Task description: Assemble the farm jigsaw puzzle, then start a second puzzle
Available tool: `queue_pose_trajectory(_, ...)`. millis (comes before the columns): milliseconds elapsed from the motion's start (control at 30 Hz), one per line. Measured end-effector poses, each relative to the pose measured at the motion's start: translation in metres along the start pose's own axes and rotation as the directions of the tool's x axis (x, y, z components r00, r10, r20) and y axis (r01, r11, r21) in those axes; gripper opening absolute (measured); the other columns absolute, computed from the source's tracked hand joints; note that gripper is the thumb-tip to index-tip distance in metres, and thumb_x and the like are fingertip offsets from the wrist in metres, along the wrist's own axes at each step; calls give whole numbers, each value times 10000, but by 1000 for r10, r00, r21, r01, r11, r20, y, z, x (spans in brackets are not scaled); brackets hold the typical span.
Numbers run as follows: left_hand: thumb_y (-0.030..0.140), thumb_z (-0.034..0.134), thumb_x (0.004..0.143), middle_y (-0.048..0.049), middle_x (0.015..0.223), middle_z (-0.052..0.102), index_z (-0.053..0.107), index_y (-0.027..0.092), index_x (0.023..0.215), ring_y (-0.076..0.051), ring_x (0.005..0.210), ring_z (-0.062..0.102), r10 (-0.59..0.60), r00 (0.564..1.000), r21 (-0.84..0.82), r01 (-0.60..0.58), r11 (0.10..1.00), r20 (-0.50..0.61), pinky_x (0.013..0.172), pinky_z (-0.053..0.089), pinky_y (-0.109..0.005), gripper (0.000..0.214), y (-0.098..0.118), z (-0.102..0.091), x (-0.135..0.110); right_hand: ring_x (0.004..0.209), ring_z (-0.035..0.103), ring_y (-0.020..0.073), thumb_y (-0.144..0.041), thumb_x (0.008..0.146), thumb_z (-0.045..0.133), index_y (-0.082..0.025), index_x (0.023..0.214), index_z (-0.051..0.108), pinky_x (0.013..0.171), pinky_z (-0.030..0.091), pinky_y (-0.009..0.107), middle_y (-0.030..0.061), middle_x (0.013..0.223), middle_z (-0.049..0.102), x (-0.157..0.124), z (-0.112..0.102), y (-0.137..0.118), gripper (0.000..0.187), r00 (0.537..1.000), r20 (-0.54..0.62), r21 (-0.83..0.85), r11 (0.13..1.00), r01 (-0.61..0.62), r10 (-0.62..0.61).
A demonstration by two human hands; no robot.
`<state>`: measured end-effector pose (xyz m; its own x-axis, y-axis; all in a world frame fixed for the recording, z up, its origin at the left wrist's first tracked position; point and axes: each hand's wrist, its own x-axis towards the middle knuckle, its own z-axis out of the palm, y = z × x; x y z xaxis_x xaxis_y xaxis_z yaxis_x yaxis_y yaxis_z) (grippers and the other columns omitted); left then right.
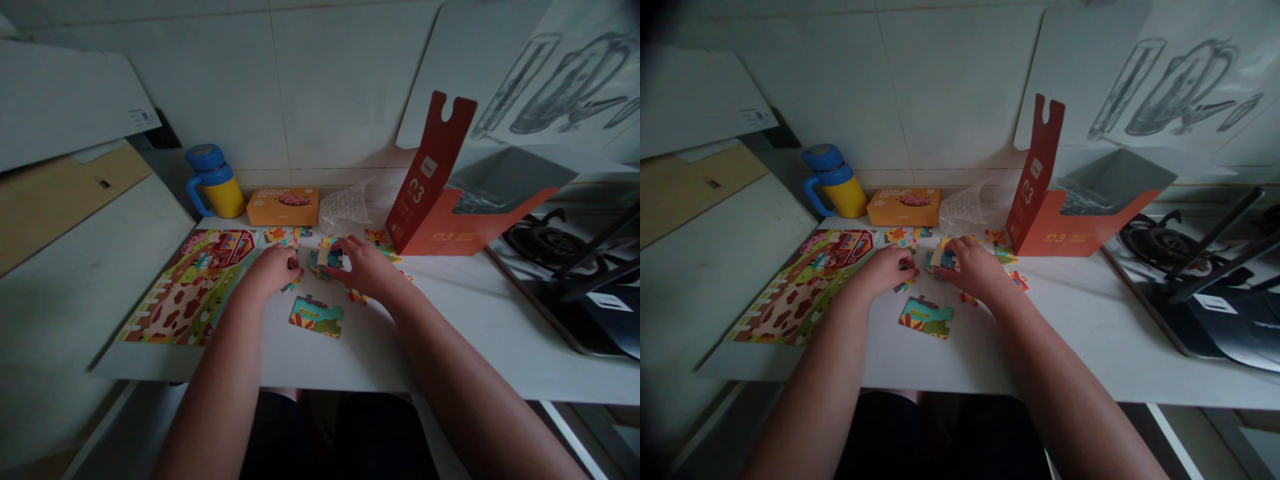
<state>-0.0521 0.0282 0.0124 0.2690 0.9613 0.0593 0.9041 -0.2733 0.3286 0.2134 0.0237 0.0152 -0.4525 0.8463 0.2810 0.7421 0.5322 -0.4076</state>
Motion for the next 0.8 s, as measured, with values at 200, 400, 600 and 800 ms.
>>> queue_pose_trajectory(200, 204, 728, 789, -62, 851, 697, 707, 213, 660, -217, 742, 639, -106, 994, 77, 106, 991, -10, 719, 475, -338, 132, -3, -11, -5, 1037, 674, 271, -404, 933, 811, -200, 1205, 666, 894, 519, 366, 118, 1179, 704, 1, 1, -10, 370, 999, -33, 20, 999, 44, -43)
queue_pose_trajectory(400, 477, 658, 964, -39, 914, 770, 756, 219, 1003, -204, 811, 678, -84, 989, -481, 14, 877, -124, 752, 502, -306, 279, 19, -13, -5, 1103, 679, 286, -411, 949, 794, -217, 1294, 637, 942, 531, 391, 130, 1254, 693, 0, 12, -23, 426, 985, -76, 49, 986, 160, -156)
queue_pose_trajectory(600, 356, 729, 870, -22, 835, 745, 701, 198, 1165, -200, 752, 690, -105, 994, -695, 67, 715, -13, 652, 475, -274, 336, 11, -1, 0, 1247, 653, 305, -408, 952, 789, -244, 1412, 592, 1045, 527, 433, 144, 1380, 660, -1, 22, -27, 527, 982, -69, 68, 981, 180, -175)
queue_pose_trajectory(800, 312, 715, 885, -39, 820, 771, 747, 208, 1030, -211, 721, 702, -361, 932, -406, 314, 858, -42, 622, 449, -281, 181, -14, -4, 2, 1392, 584, 342, -381, 988, 732, -171, 1457, 607, 1153, 483, 475, 200, 1512, 623, 2, 31, -13, 529, 997, 41, -43, 997, 71, -69)
